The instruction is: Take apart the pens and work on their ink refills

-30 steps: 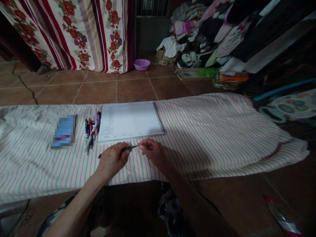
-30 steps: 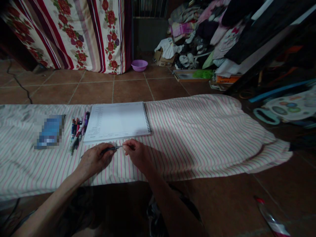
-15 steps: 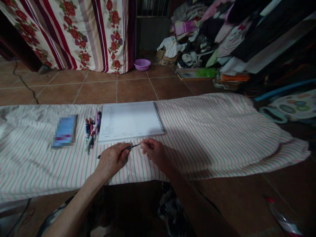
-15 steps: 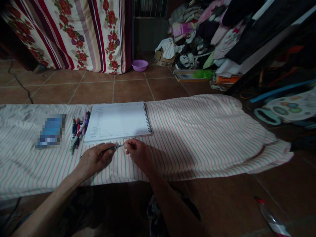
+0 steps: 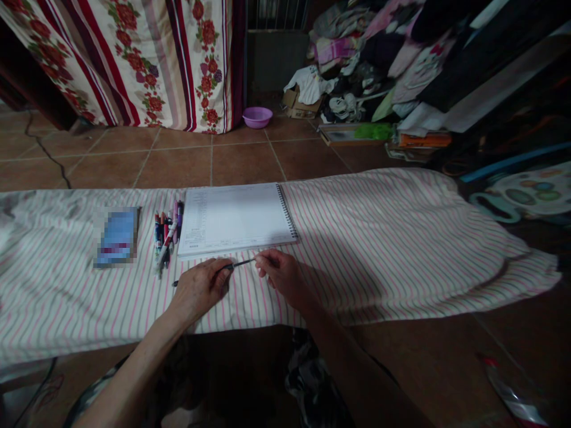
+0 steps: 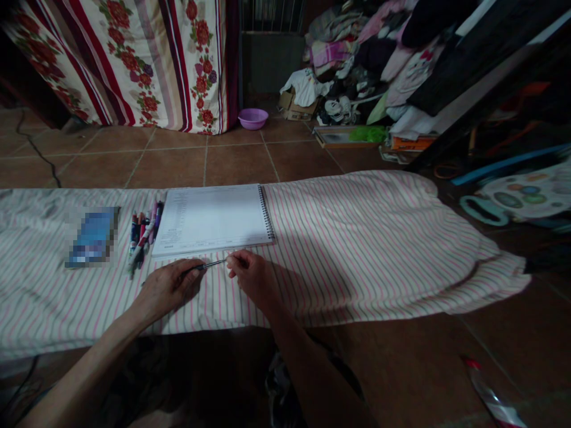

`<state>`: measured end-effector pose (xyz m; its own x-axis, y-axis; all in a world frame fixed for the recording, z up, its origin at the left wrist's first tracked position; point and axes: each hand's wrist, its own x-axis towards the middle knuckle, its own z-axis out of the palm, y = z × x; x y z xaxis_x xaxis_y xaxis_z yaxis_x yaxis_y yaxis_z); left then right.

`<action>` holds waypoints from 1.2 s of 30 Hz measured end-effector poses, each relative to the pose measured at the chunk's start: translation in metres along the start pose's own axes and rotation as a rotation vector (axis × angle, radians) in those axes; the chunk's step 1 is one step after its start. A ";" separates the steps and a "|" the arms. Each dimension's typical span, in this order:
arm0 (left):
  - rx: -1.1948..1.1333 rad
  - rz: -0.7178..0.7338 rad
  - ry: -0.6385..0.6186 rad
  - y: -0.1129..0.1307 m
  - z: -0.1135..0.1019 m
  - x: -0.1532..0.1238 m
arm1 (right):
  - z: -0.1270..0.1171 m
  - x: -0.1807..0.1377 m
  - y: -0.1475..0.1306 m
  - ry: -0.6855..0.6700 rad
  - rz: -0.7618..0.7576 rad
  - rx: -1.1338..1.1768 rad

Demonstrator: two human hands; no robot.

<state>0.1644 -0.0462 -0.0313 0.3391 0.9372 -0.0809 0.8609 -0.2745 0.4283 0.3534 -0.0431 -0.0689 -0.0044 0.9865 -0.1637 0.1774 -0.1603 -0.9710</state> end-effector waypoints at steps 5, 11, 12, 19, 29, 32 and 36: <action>0.019 -0.010 -0.013 -0.003 -0.002 -0.001 | -0.003 0.000 -0.004 0.016 0.047 0.036; 0.061 -0.018 0.006 -0.012 -0.001 -0.002 | -0.007 -0.001 -0.010 0.020 0.072 0.058; 0.065 -0.022 0.003 -0.013 -0.001 -0.002 | -0.007 -0.001 -0.011 0.027 0.079 0.048; 0.087 -0.060 -0.019 -0.015 -0.007 -0.004 | -0.007 0.000 -0.010 0.056 0.097 0.046; 0.069 -0.047 -0.014 -0.016 -0.008 -0.005 | -0.008 -0.001 -0.011 0.060 0.079 0.011; 0.065 -0.051 -0.011 -0.016 -0.010 -0.006 | -0.009 0.001 -0.008 0.073 0.073 0.036; 0.069 -0.068 -0.007 -0.015 -0.012 -0.006 | -0.010 0.003 -0.004 0.087 0.059 0.062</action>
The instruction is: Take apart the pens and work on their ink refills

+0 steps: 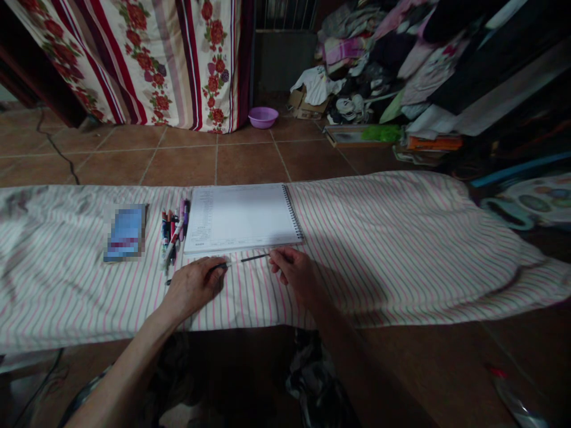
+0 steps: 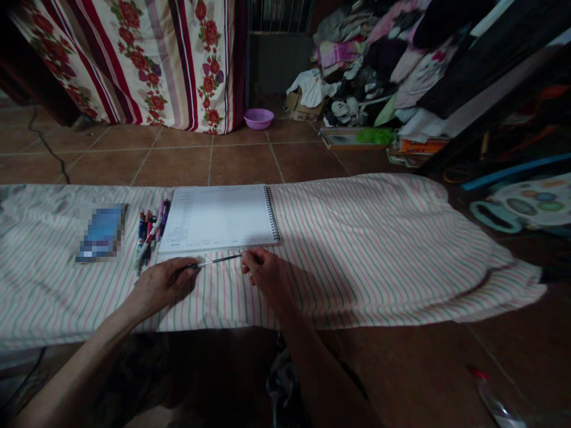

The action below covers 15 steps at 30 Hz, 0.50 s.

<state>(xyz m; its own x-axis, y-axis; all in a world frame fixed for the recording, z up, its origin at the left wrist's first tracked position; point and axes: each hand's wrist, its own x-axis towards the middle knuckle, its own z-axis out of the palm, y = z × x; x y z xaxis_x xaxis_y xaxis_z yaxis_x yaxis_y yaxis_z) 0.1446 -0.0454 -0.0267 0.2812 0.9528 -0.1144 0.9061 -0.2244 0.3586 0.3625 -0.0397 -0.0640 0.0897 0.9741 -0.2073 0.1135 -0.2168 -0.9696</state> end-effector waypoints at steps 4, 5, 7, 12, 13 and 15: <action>-0.004 0.010 0.001 -0.001 -0.001 0.000 | -0.002 0.000 -0.001 0.000 0.011 0.012; -0.001 0.007 -0.001 -0.002 -0.001 0.000 | -0.003 0.000 -0.002 0.005 0.016 0.019; 0.012 -0.004 -0.007 -0.003 -0.001 0.000 | -0.005 0.000 -0.005 0.017 0.027 0.039; 0.016 -0.002 -0.014 -0.003 -0.002 -0.001 | -0.008 -0.001 -0.009 0.045 0.048 0.062; 0.014 0.000 -0.011 -0.003 -0.003 -0.001 | -0.008 -0.001 -0.009 0.041 0.051 0.056; 0.009 -0.004 -0.002 -0.003 -0.003 -0.001 | -0.007 -0.001 -0.009 0.026 0.048 0.033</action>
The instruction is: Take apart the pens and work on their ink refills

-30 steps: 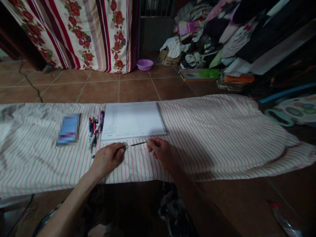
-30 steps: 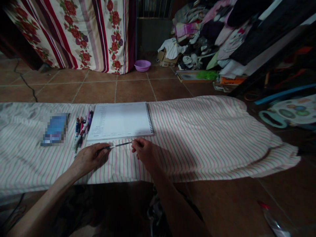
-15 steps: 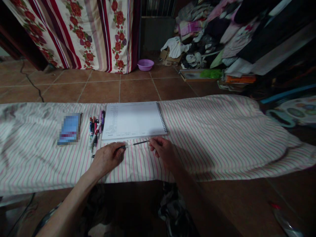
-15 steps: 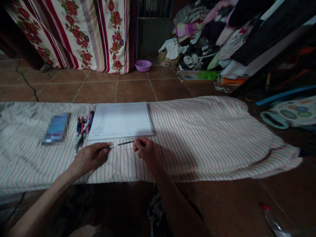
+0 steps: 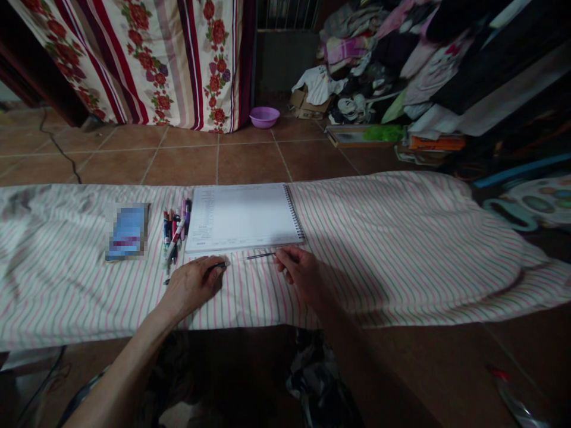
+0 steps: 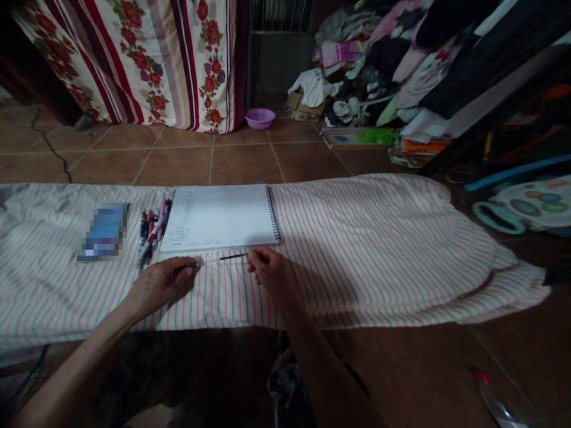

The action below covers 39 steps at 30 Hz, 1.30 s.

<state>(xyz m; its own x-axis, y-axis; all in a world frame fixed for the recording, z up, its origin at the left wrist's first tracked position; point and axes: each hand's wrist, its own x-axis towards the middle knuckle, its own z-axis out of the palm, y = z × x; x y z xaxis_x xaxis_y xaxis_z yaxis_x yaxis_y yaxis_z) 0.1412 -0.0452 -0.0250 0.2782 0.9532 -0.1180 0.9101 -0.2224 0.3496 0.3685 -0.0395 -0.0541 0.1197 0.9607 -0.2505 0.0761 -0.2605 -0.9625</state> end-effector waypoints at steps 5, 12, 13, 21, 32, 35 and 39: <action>-0.025 -0.009 0.007 0.001 0.001 0.000 | 0.001 0.000 0.003 -0.026 -0.023 -0.070; -0.022 -0.014 -0.010 0.002 0.001 0.001 | 0.002 0.001 0.012 0.003 -0.095 -0.265; -0.025 -0.015 -0.011 0.003 0.001 0.001 | 0.001 0.001 0.012 0.008 -0.103 -0.290; -0.024 -0.005 -0.003 0.005 0.004 0.003 | -0.002 0.000 0.009 -0.014 -0.118 -0.332; -0.134 -0.008 0.024 0.008 0.005 0.004 | -0.004 0.006 0.017 0.041 -0.205 -0.322; -0.196 0.032 0.055 0.005 0.007 0.005 | -0.003 0.006 0.012 0.030 -0.220 -0.276; -0.249 0.100 0.076 0.003 0.009 0.005 | -0.002 0.003 0.005 0.022 -0.226 -0.214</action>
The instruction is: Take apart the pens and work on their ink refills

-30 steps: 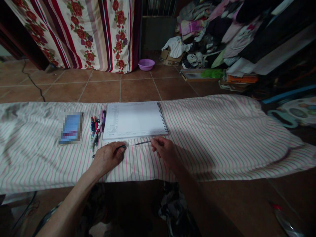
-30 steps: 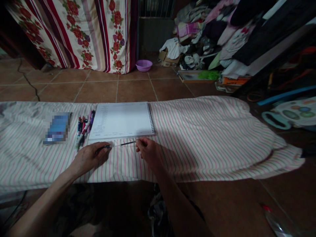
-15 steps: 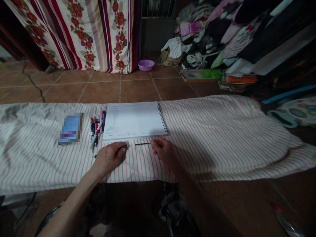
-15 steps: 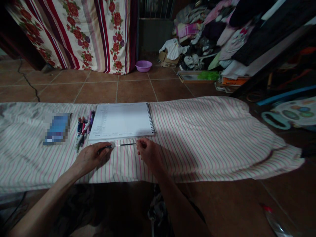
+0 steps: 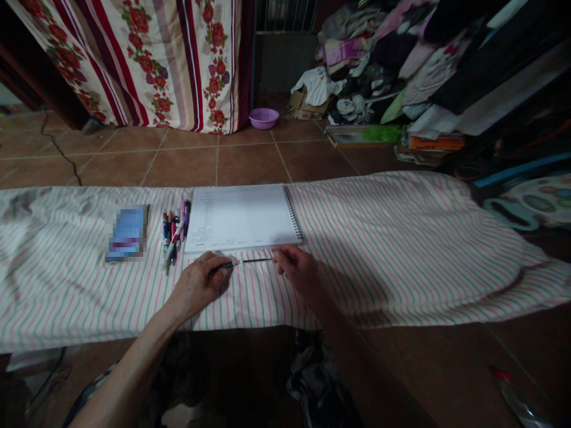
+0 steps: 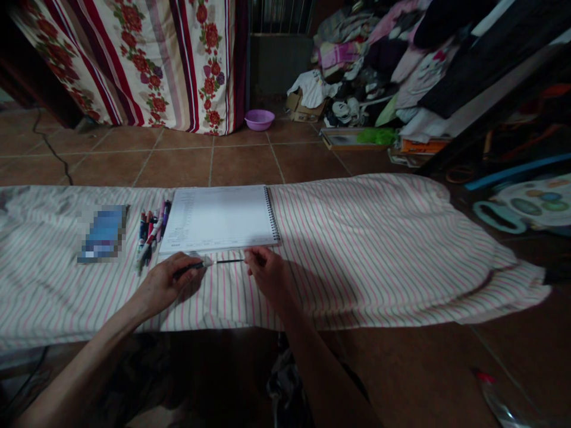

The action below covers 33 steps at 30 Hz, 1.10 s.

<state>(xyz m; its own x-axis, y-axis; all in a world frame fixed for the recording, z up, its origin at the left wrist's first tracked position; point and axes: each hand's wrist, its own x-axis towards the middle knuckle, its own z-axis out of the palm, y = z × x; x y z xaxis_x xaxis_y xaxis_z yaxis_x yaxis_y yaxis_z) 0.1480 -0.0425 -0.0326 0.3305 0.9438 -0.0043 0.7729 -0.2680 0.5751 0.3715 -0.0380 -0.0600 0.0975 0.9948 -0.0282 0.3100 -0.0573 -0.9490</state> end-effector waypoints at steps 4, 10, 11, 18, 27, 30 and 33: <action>-0.021 0.030 0.010 0.001 -0.001 -0.001 | 0.001 -0.003 -0.009 -0.038 0.002 0.034; -0.053 0.069 0.048 0.001 -0.002 -0.003 | 0.011 -0.009 -0.016 -0.186 -0.057 0.172; -0.051 0.072 0.056 0.001 -0.002 -0.003 | 0.013 -0.010 -0.016 -0.211 -0.062 0.186; 0.007 0.126 0.011 0.004 -0.004 -0.006 | 0.029 -0.013 -0.018 -0.291 -0.022 0.148; -0.054 0.149 0.006 0.005 -0.001 -0.006 | 0.045 -0.014 -0.018 -0.346 -0.017 0.156; -0.062 0.141 0.008 0.005 0.000 -0.006 | 0.046 -0.015 -0.021 -0.338 -0.008 0.140; -0.058 0.135 0.014 0.005 0.001 -0.006 | 0.046 -0.016 -0.023 -0.317 -0.016 0.123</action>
<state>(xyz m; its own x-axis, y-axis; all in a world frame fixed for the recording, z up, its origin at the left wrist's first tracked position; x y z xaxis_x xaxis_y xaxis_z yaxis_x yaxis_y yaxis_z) 0.1505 -0.0494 -0.0306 0.4214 0.9027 0.0874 0.6892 -0.3814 0.6160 0.3189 -0.0490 -0.0522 -0.2117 0.9731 -0.0911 0.1911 -0.0502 -0.9803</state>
